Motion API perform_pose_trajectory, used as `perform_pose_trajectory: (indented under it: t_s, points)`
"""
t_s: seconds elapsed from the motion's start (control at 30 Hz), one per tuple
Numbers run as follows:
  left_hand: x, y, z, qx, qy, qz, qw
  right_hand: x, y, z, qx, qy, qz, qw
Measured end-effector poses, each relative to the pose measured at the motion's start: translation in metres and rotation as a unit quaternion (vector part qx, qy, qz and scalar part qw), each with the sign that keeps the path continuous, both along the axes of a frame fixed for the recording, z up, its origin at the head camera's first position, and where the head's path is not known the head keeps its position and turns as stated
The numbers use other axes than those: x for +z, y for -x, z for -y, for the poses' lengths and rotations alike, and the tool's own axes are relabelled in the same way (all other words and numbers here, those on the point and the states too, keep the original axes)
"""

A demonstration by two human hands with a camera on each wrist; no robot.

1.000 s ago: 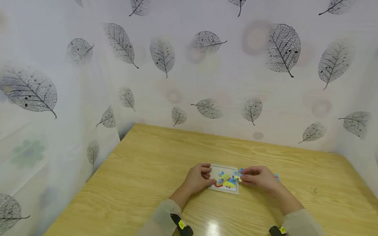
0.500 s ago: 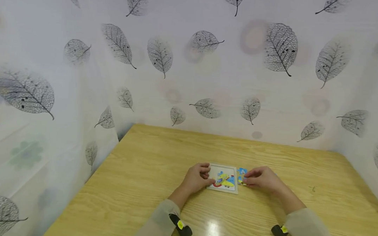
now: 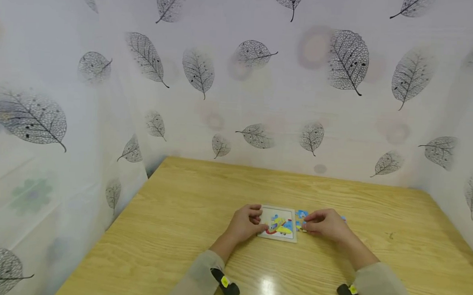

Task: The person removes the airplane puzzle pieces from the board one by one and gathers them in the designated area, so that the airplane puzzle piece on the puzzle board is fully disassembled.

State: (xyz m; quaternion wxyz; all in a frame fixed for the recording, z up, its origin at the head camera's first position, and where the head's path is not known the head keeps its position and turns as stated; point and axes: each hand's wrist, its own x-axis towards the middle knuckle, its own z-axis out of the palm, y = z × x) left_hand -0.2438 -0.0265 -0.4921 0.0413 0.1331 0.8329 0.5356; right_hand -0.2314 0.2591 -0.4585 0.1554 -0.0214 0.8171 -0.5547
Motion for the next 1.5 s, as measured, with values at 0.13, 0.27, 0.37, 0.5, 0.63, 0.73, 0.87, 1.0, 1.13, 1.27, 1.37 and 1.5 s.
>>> perform_pose_trajectory:
  t_s: [0.13,0.27,0.37,0.5,0.63,0.73,0.87,1.0,1.13,1.27,1.37,1.5]
  points:
    - [0.000,-0.001,0.001,0.001,0.001,-0.002,1.0000,0.001,-0.001,0.002,-0.008,-0.005,-0.001,1.0000]
    - [0.000,-0.001,0.000,0.002,0.003,-0.004,1.0000,-0.001,-0.001,0.002,-0.018,-0.002,0.001,0.9998]
    - [0.000,0.000,0.000,0.001,0.004,-0.005,1.0000,-0.003,-0.001,0.000,-0.027,-0.003,0.007,0.9996]
    - [0.000,0.000,0.000,0.000,0.003,-0.006,1.0000,-0.002,0.000,-0.001,-0.032,-0.003,0.011,0.9994]
    - [0.000,0.000,0.000,0.001,0.006,-0.009,0.9999,0.001,0.001,-0.001,-0.024,0.006,0.006,0.9997]
    - [0.001,0.000,0.001,0.002,0.008,-0.008,0.9999,0.002,0.002,0.000,-0.016,0.003,-0.003,0.9999]
    - [0.002,-0.001,0.001,0.000,0.009,-0.005,0.9999,0.004,0.002,0.002,0.001,-0.006,-0.017,0.9998]
    - [0.003,-0.001,0.000,-0.002,0.009,-0.002,1.0000,0.008,0.004,0.008,0.019,-0.010,-0.024,0.9995]
    - [0.003,-0.001,0.001,-0.002,0.005,-0.001,1.0000,0.011,0.006,0.017,0.030,-0.005,-0.020,0.9993]
    - [0.003,0.000,0.001,0.002,0.003,0.001,1.0000,0.013,0.009,0.029,0.044,-0.006,-0.027,0.9986]
    - [0.003,0.000,0.000,0.007,0.006,0.005,0.9999,0.013,0.011,0.037,0.066,-0.013,-0.041,0.9969]
    - [0.003,0.000,0.000,0.008,0.009,0.007,0.9999,0.011,0.014,0.046,0.083,-0.002,-0.042,0.9957]
